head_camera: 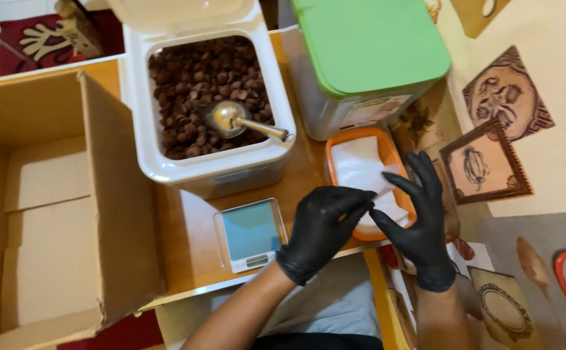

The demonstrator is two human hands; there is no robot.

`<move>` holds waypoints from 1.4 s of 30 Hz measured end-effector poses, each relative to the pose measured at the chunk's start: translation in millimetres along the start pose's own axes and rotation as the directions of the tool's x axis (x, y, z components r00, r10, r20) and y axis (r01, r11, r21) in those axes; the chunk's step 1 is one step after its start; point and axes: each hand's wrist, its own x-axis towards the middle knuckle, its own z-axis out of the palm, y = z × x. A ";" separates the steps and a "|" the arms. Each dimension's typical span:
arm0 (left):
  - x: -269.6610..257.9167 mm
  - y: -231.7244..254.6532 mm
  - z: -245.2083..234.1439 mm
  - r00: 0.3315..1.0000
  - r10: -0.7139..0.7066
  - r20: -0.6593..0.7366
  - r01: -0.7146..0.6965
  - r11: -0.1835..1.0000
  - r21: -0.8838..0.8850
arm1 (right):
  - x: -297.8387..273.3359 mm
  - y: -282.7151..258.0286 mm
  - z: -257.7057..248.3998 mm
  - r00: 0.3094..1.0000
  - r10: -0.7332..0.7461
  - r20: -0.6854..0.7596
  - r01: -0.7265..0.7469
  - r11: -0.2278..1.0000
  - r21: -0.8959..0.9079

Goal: Scooping chocolate chunks from a storage container into a small plastic bag for weighing and packaging.

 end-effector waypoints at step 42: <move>-112.2 28.3 -267.6 0.908 -0.201 -0.367 0.410 0.247 0.878 | -10.0 -98.1 110.2 0.776 0.525 0.351 -0.625 0.718 0.307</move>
